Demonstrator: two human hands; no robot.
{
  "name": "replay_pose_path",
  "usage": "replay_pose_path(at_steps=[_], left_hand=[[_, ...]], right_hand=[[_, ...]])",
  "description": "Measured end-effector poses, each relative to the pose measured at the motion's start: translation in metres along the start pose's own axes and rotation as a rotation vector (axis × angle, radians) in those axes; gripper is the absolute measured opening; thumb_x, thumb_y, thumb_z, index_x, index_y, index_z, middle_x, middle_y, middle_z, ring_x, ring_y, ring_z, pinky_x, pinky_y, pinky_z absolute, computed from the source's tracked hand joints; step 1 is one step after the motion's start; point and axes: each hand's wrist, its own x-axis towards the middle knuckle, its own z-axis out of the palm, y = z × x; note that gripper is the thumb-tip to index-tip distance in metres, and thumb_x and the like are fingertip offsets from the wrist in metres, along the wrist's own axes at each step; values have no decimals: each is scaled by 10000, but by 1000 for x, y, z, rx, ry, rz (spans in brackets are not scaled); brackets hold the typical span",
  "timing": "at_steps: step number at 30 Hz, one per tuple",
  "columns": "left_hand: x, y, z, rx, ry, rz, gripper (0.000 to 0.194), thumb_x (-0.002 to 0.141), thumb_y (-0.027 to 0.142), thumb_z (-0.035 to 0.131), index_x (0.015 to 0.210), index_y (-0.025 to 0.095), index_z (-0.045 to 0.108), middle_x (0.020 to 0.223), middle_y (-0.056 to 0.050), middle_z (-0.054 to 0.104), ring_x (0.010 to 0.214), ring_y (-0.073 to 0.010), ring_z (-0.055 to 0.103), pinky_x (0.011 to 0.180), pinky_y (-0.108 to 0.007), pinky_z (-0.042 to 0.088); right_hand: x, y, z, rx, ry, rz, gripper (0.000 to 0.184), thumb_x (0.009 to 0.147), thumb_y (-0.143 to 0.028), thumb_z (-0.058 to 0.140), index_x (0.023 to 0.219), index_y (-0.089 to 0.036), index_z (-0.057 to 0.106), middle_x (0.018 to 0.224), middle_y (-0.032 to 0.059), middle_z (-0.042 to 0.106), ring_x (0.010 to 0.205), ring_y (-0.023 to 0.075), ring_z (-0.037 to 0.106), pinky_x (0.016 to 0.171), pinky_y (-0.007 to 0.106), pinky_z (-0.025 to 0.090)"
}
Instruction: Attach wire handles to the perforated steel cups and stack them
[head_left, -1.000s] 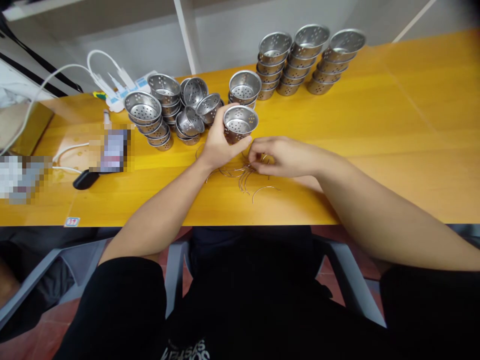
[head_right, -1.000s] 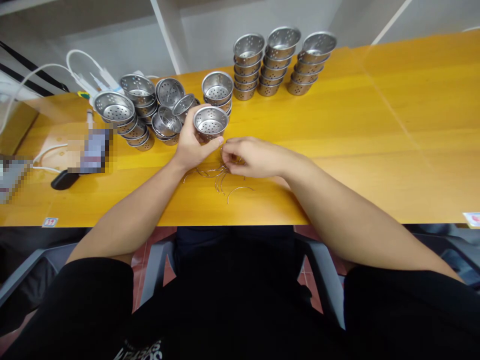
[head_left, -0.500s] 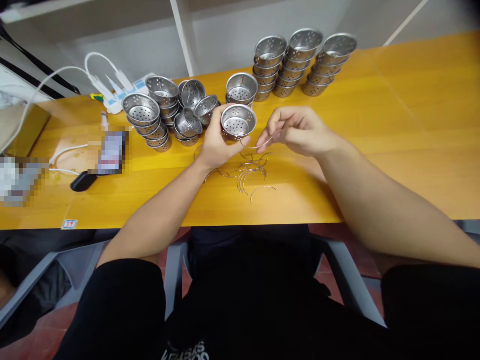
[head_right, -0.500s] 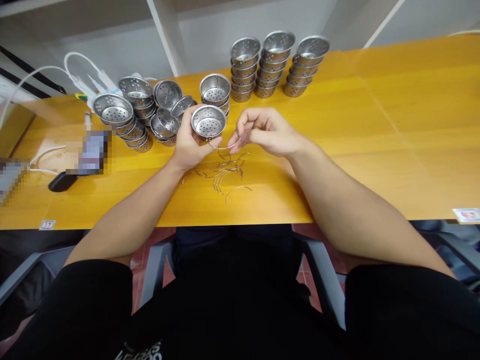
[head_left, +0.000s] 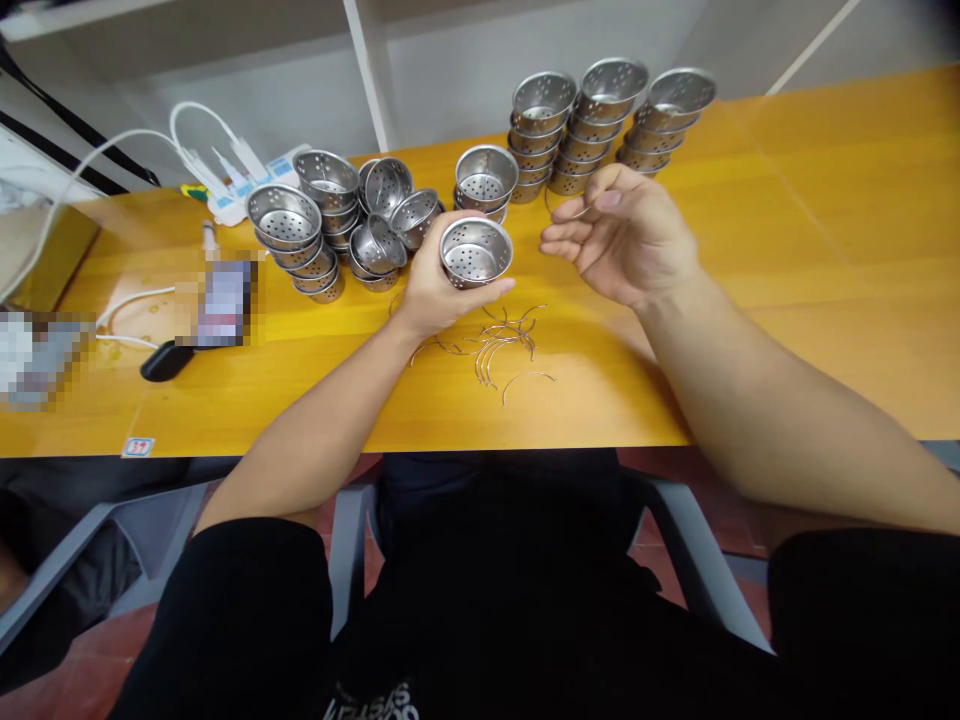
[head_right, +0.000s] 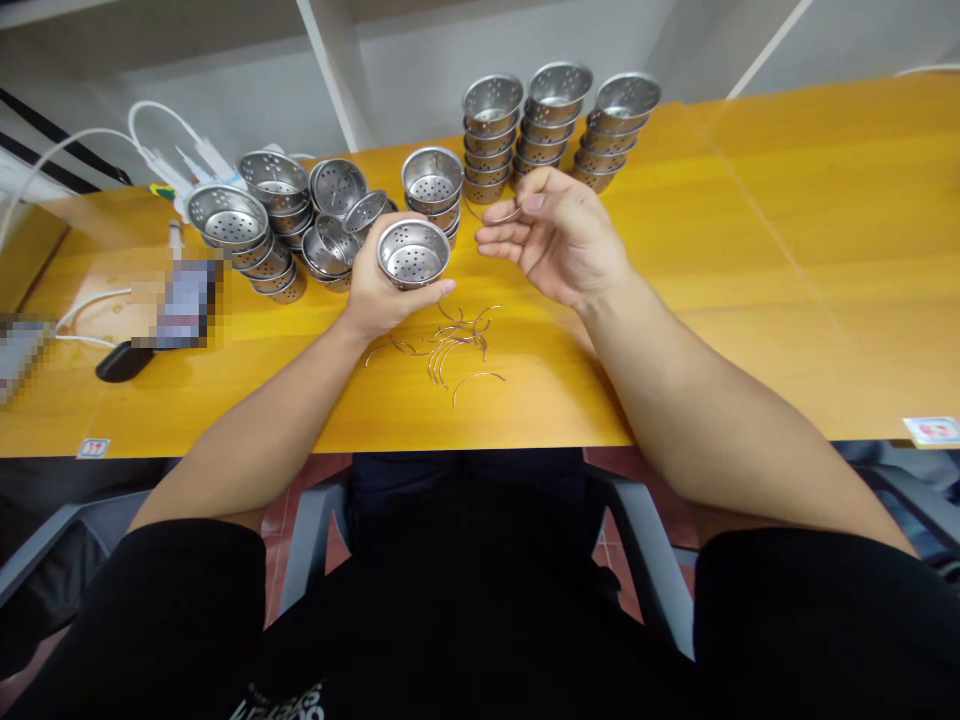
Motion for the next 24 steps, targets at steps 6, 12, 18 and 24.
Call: replay_pose_path(at_steps=[6, 12, 18, 24], left_hand=[[0, 0, 4, -32, 16, -19, 1134, 926, 1013, 982, 1722, 318, 570, 1630, -145, 776, 1528, -384, 837, 1415, -704, 685], [3, 21, -5, 27, -41, -15, 1076, 1129, 891, 844, 1949, 402, 349, 1775, -142, 689, 1717, -385, 761, 1541, -709, 581], [1, 15, -8, 38, -29, -24, 1071, 1112, 834, 890, 1969, 449, 375, 1846, -129, 626, 1799, -396, 667, 1613, -701, 488], [0, -4, 1, 55, 43, -2, 1076, 897, 946, 1053, 1731, 391, 659, 1613, -96, 694, 1636, -421, 699, 1550, -750, 535]], right_hand=[[3, 2, 1, -37, 88, 2, 587, 863, -701, 1106, 1054, -399, 640, 1123, 18, 913, 1296, 410, 895, 915, 573, 776], [7, 19, -6, 45, 33, 62, 562, 929, -642, 1169, 1199, -412, 733, 921, -1, 847, 1026, 320, 853, 852, 487, 720], [12, 35, -8, -21, 77, 68, 540, 915, -647, 1201, 1168, -389, 800, 1099, 36, 930, 834, 271, 802, 634, 462, 647], [11, 35, -11, -79, 67, 67, 514, 964, -670, 1174, 1150, -373, 798, 1096, 49, 922, 708, 234, 712, 523, 436, 592]])
